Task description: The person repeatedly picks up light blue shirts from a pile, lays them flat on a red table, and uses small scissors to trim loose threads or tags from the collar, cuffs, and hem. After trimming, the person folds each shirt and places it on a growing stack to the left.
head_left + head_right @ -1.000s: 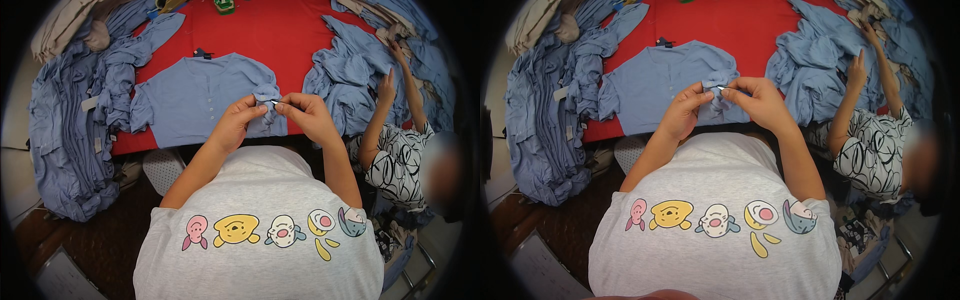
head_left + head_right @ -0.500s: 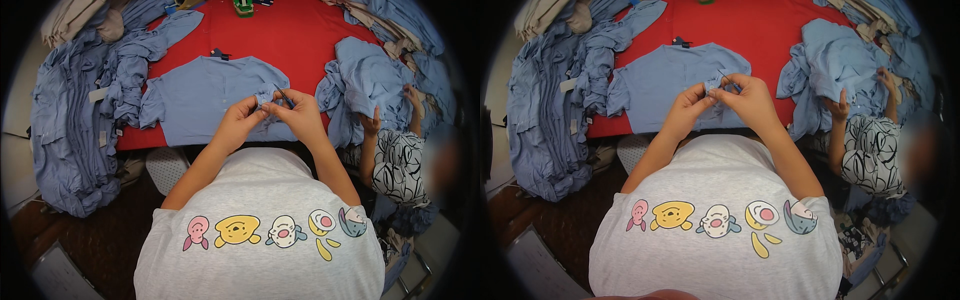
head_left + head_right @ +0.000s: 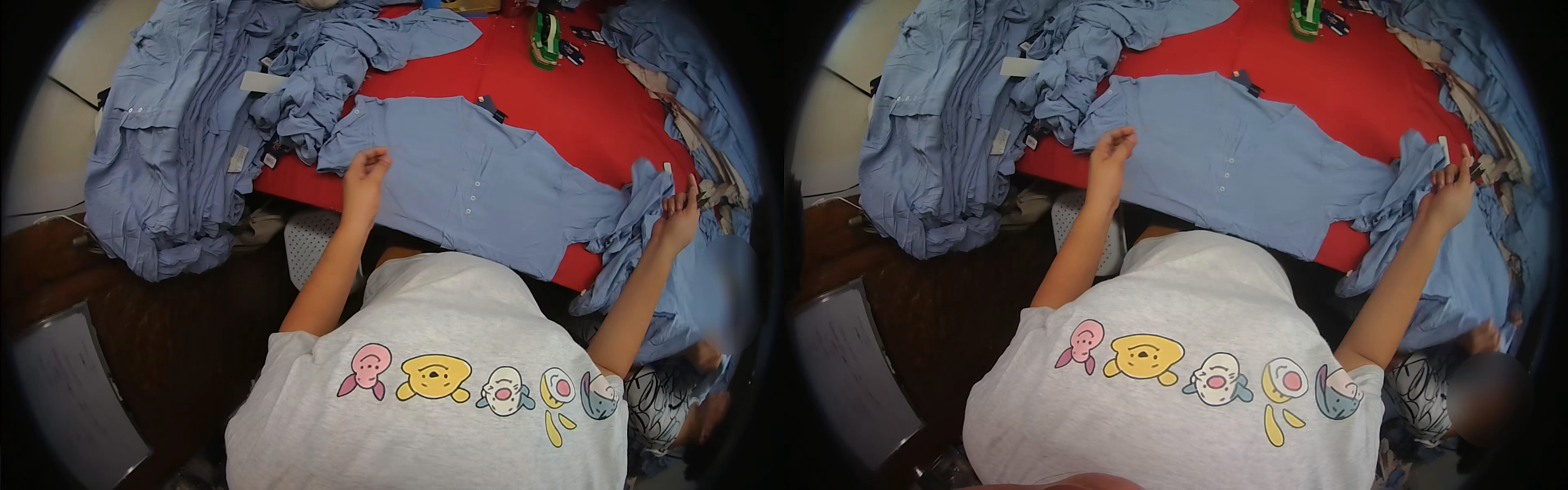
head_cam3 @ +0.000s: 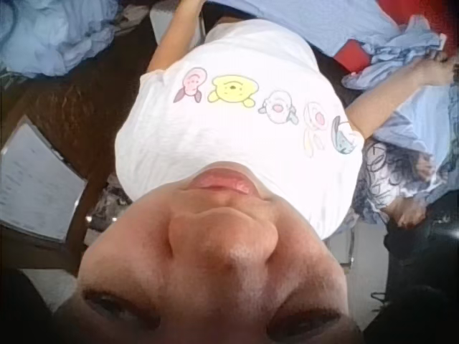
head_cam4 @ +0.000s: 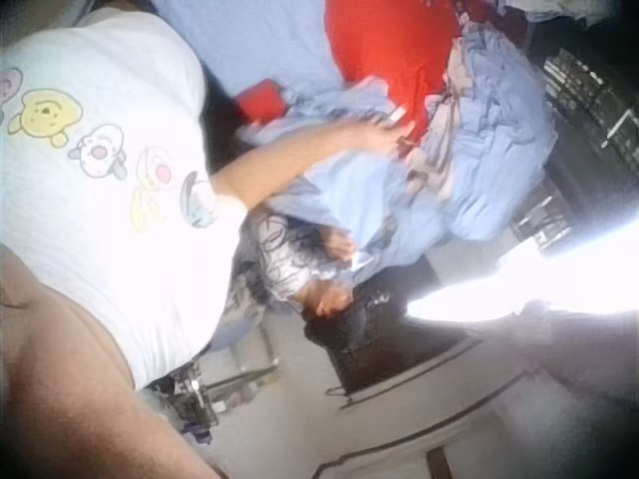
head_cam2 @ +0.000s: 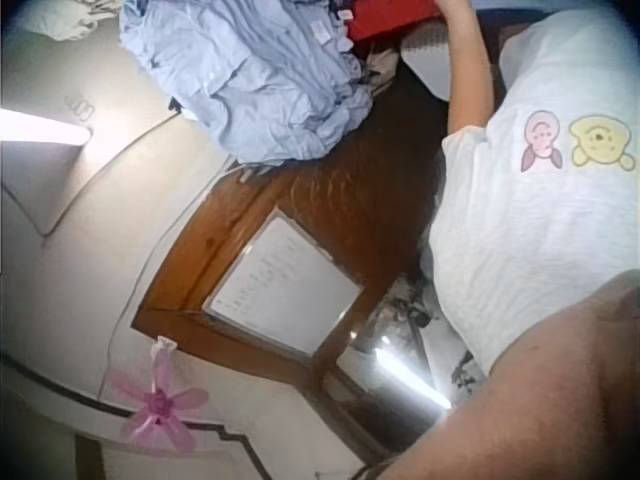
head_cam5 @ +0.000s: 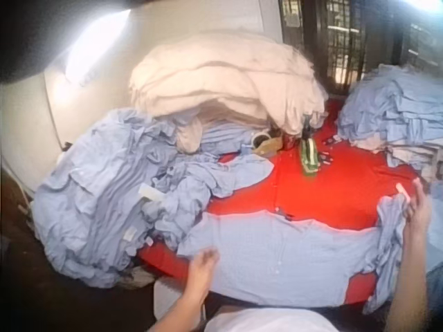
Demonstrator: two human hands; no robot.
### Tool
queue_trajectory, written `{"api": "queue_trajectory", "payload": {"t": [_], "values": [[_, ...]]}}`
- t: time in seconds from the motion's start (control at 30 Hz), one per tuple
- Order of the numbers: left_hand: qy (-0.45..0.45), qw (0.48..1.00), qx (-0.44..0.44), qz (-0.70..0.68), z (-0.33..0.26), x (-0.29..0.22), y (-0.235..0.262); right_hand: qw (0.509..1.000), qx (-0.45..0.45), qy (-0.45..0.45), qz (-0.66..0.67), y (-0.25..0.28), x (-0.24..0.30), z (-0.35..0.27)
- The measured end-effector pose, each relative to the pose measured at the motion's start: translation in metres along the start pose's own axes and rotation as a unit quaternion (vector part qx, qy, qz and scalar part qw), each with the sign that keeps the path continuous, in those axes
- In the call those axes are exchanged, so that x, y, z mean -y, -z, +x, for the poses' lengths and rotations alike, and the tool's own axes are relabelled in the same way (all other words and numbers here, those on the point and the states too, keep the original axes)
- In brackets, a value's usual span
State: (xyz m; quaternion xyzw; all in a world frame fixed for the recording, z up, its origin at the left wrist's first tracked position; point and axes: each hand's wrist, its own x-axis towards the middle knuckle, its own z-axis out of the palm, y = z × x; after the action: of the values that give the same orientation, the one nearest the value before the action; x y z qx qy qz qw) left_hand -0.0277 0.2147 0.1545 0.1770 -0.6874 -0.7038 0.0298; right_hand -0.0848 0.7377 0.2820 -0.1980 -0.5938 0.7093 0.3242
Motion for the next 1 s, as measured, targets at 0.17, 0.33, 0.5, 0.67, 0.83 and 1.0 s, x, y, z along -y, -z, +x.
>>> {"api": "queue_trajectory", "payload": {"t": [0.17,0.33,0.5,0.67,0.83,1.0], "values": [[0.132,0.973,-0.171,-0.082,0.021,0.040,0.071,0.968,0.202,-0.027,-0.146,-0.051,-0.086,-0.087],[0.194,0.937,-0.146,-0.252,0.056,0.042,0.050,0.791,0.509,0.152,-0.303,-0.151,-0.154,-0.216],[0.112,0.903,-0.058,-0.410,0.109,0.014,0.058,0.659,0.562,0.303,-0.398,-0.176,-0.212,-0.235],[-0.060,0.869,-0.049,-0.488,0.133,-0.033,0.150,0.683,0.502,0.312,-0.428,-0.170,-0.220,-0.214],[-0.086,0.901,-0.093,-0.414,0.126,-0.076,0.177,0.685,0.499,0.322,-0.421,-0.170,-0.219,-0.214],[-0.145,0.925,-0.088,-0.339,0.120,-0.114,0.123,0.744,0.503,0.241,-0.368,-0.168,-0.210,-0.205]]}}
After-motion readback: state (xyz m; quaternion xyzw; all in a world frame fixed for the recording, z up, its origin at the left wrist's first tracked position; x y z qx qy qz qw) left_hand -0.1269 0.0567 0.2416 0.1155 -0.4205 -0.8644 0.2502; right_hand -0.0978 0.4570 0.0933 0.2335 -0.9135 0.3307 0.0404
